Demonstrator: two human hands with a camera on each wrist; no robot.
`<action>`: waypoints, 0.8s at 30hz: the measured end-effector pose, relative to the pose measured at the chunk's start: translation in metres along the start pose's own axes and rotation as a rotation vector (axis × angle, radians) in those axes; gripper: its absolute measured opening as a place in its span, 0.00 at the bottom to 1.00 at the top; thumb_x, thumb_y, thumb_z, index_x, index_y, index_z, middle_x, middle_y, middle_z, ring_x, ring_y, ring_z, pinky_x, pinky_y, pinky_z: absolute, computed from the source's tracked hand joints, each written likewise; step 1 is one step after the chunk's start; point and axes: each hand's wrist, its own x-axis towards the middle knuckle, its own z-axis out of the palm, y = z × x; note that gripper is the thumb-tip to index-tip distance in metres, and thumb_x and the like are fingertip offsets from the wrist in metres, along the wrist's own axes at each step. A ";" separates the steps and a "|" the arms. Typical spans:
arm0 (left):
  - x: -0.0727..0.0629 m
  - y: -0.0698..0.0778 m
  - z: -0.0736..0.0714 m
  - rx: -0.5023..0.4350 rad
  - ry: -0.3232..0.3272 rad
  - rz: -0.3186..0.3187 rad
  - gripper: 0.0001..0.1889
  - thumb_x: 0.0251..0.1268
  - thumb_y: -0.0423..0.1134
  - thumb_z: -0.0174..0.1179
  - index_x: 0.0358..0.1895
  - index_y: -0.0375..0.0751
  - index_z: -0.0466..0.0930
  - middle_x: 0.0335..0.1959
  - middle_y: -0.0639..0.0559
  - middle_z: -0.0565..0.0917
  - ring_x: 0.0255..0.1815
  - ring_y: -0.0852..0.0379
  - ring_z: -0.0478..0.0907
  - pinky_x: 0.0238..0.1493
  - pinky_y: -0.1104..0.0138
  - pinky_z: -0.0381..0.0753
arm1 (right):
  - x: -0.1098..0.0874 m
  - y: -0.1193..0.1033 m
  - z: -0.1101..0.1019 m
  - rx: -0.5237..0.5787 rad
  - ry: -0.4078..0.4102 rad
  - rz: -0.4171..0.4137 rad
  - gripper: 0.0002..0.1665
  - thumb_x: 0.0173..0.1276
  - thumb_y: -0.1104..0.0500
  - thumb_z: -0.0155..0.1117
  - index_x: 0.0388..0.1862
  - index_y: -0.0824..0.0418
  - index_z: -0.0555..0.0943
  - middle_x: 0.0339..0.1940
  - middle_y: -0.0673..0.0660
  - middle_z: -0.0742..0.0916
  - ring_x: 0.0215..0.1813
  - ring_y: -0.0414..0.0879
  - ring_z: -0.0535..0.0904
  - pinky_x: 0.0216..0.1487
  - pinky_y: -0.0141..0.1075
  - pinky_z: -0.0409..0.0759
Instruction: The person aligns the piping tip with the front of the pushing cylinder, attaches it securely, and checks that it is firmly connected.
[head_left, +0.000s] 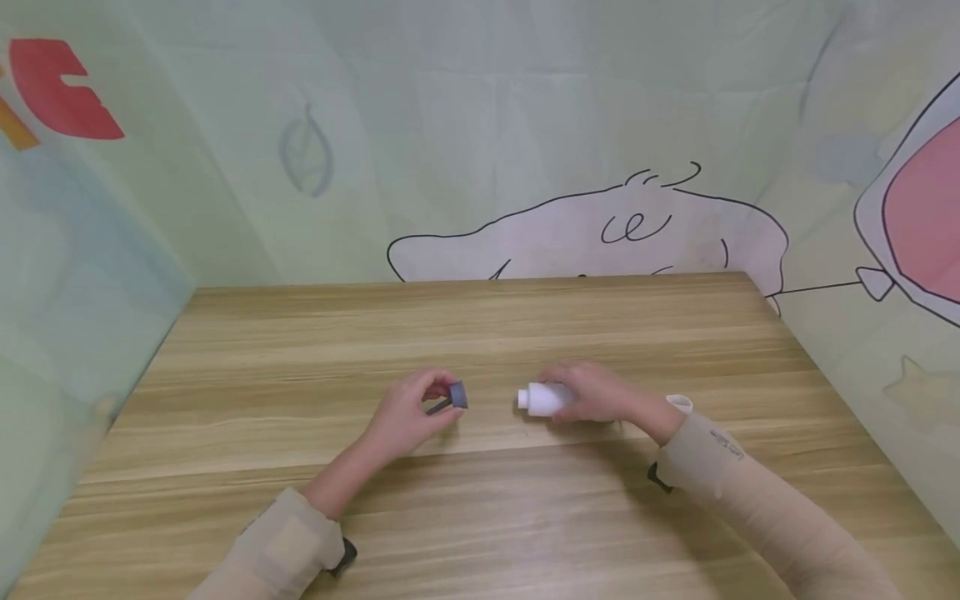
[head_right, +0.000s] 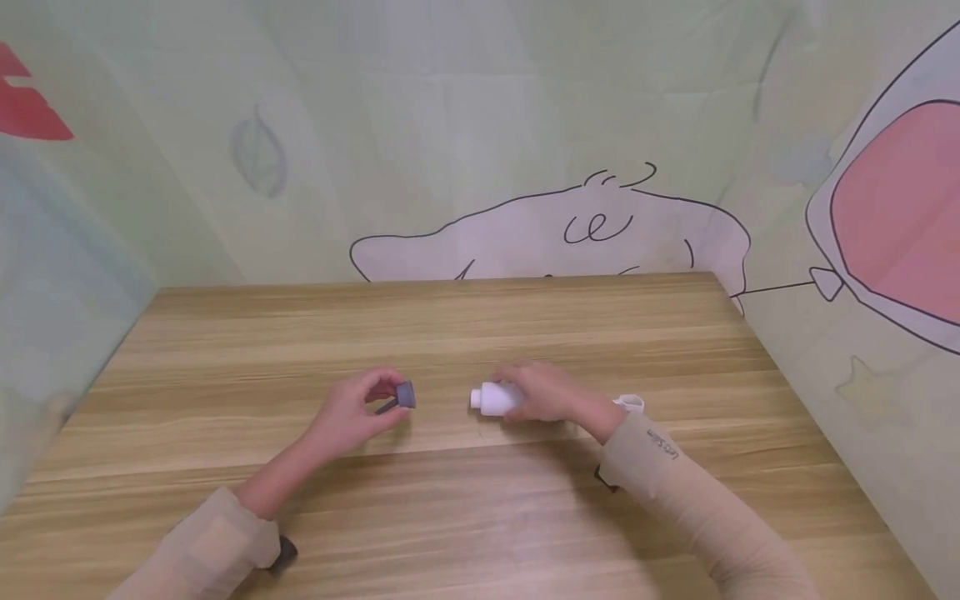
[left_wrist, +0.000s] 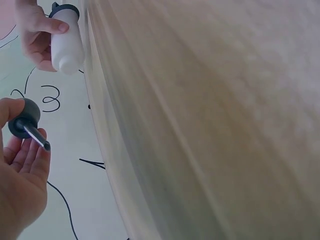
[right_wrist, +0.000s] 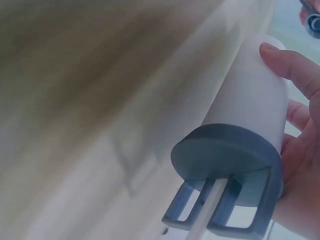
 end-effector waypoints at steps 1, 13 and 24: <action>0.000 0.000 0.000 0.001 -0.001 -0.004 0.16 0.47 0.35 0.66 0.41 0.40 0.75 0.35 0.52 0.80 0.39 0.57 0.78 0.45 0.65 0.79 | 0.000 -0.001 -0.002 0.001 0.004 -0.007 0.30 0.49 0.53 0.68 0.52 0.58 0.73 0.50 0.56 0.80 0.47 0.49 0.76 0.42 0.41 0.76; 0.002 0.002 0.003 0.005 -0.035 -0.006 0.15 0.48 0.37 0.65 0.41 0.42 0.75 0.37 0.53 0.80 0.40 0.60 0.78 0.45 0.68 0.79 | 0.002 -0.013 -0.020 -0.065 0.058 -0.074 0.30 0.48 0.53 0.68 0.52 0.56 0.74 0.45 0.56 0.81 0.40 0.47 0.77 0.36 0.37 0.77; 0.004 0.006 0.012 0.006 -0.035 0.020 0.14 0.47 0.36 0.66 0.39 0.41 0.76 0.36 0.53 0.80 0.39 0.59 0.78 0.44 0.70 0.79 | 0.000 -0.029 -0.024 -0.134 0.122 -0.134 0.29 0.48 0.52 0.69 0.51 0.53 0.75 0.45 0.55 0.81 0.42 0.47 0.77 0.39 0.39 0.78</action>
